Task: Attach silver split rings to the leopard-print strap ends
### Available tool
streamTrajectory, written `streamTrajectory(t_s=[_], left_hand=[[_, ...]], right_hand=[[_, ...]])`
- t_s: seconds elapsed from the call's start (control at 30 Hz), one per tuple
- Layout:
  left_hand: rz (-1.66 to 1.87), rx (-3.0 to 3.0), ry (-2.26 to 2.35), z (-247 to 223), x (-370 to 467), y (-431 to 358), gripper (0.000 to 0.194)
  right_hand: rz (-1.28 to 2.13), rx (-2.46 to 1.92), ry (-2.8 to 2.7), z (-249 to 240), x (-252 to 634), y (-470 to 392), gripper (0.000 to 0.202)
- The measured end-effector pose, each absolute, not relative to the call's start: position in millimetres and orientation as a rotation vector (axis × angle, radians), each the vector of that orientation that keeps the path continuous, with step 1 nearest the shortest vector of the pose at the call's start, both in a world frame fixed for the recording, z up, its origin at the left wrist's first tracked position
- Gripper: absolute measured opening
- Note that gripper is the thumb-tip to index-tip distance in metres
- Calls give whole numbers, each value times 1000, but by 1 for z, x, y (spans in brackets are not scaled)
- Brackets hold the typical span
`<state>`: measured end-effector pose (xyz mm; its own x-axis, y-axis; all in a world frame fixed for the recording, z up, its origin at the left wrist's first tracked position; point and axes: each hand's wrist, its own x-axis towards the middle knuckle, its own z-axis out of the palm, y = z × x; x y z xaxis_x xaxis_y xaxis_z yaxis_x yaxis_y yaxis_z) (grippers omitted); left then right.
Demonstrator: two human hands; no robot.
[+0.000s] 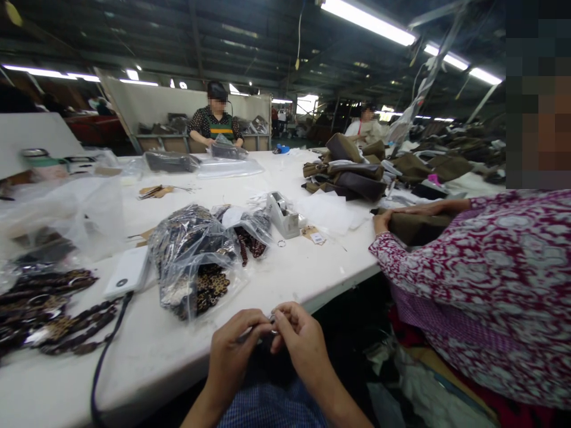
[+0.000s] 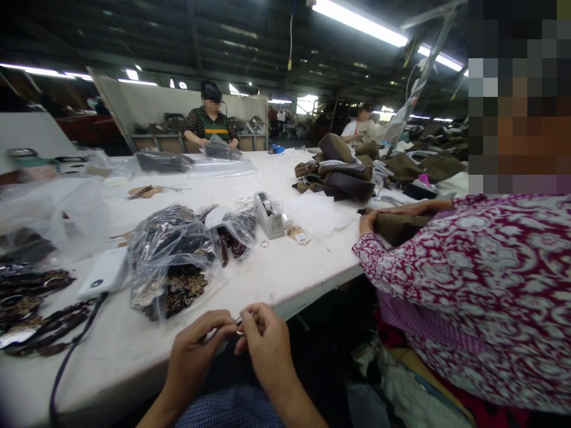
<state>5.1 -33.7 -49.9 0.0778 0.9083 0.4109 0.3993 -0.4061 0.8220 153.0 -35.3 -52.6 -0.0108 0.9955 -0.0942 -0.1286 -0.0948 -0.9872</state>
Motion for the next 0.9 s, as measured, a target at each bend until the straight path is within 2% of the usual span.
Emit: streamTrajectory(t_s=[0.17, 0.5, 0.9], left_hand=[[1305, 1771, 1335, -47, 2, -32, 19], [1274, 1805, 1260, -49, 3, -32, 13], [1251, 1723, 1152, -51, -3, -30, 12]], right_hand=[[1444, -1044, -897, -57, 154, -31, 33], [1284, -1232, -1191, -47, 156, -34, 26], [1778, -1010, -922, -46, 159, -34, 32]])
